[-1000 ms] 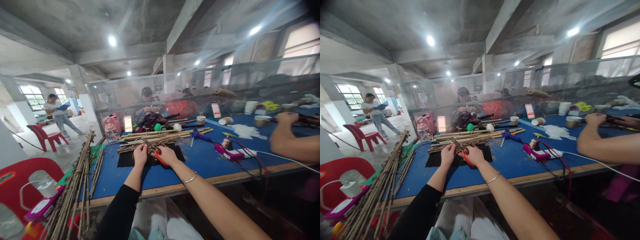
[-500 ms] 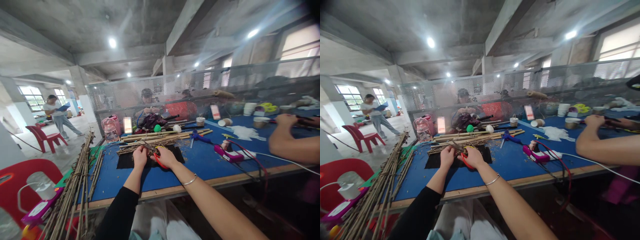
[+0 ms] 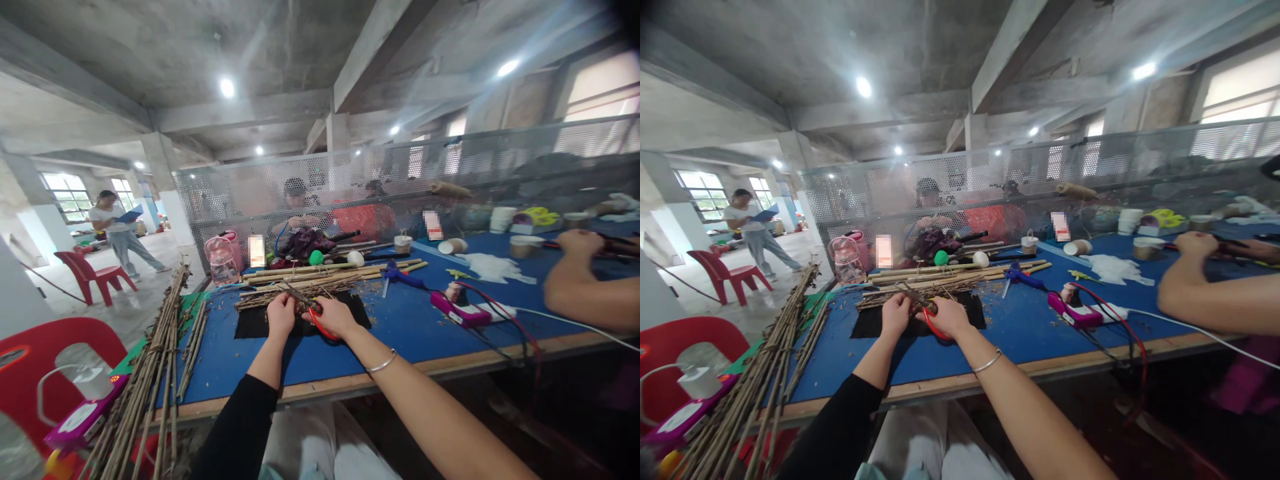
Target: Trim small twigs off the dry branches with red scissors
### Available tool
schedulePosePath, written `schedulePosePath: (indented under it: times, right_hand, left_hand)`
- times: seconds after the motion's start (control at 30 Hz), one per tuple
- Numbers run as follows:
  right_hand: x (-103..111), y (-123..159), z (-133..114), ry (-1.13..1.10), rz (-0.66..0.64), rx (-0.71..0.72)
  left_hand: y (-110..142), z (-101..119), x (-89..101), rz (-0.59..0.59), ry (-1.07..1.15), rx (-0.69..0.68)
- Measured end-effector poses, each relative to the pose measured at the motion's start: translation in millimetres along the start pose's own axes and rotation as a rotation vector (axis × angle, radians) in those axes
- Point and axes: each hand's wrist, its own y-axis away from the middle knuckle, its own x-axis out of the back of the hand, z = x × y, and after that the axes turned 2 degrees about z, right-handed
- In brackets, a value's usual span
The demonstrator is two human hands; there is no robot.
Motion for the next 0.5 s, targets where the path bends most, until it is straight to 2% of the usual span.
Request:
schedulePosePath:
  times: [0.17, 0.27, 0.37, 0.5]
  right_hand:
    - [0.0, -1.4, 1.1, 0.03, 0.016, 0.04]
    - [7.0, -9.2, 6.0, 0.028, -0.001, 0.04]
    - [21.6, -25.6, 17.3, -0.002, -0.023, -0.042]
    - [41.9, -50.2, 39.4, -0.035, -0.035, -0.146]
  left_hand:
    - [-0.1, 0.5, 1.7, 0.007, -0.102, 0.019]
    - [0.3, 0.8, 3.1, 0.007, -0.211, 0.029]
    - [1.1, 0.4, 3.7, 0.01, -0.29, 0.001]
    - [1.7, -0.1, 3.6, 0.14, -0.266, -0.049]
